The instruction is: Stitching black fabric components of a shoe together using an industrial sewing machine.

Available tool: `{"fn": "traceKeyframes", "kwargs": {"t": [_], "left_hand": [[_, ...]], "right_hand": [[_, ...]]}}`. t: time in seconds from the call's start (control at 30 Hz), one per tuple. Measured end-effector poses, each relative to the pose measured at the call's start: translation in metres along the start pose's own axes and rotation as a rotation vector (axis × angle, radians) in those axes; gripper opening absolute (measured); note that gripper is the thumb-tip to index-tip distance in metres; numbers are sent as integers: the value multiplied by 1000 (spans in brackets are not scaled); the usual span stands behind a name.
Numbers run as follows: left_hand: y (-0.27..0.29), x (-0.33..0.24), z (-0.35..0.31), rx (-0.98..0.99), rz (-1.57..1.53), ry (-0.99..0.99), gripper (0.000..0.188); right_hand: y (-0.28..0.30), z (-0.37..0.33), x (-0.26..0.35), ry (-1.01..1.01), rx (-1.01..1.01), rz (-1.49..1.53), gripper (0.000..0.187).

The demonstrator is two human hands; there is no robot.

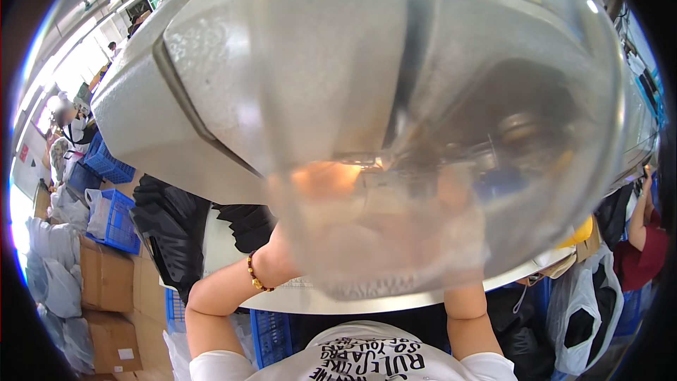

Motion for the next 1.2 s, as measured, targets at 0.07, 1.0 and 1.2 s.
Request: {"fn": "traceKeyframes", "kwargs": {"t": [0.07, 1.0, 1.2], "left_hand": [[1, -2, 1, -31, 21, 12, 15], [-41, -22, -43, -239, -994, 408, 31], [-105, -81, -3, -156, -2468, 208, 70]], "right_hand": [[4, 18, -2, 12, -1, 66, 23], [17, 13, -33, -369, -343, -21, 16], [64, -83, -5, -176, -766, 197, 27]]}}
Point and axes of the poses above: each hand's wrist, its own z-axis towards the middle knuckle, its own y-axis out of the back of the hand, x = y × z, the point moved 8 cm from there along z, towards the middle knuckle, and after that the axes turned 14 degrees about x, right-handed, at the moved point
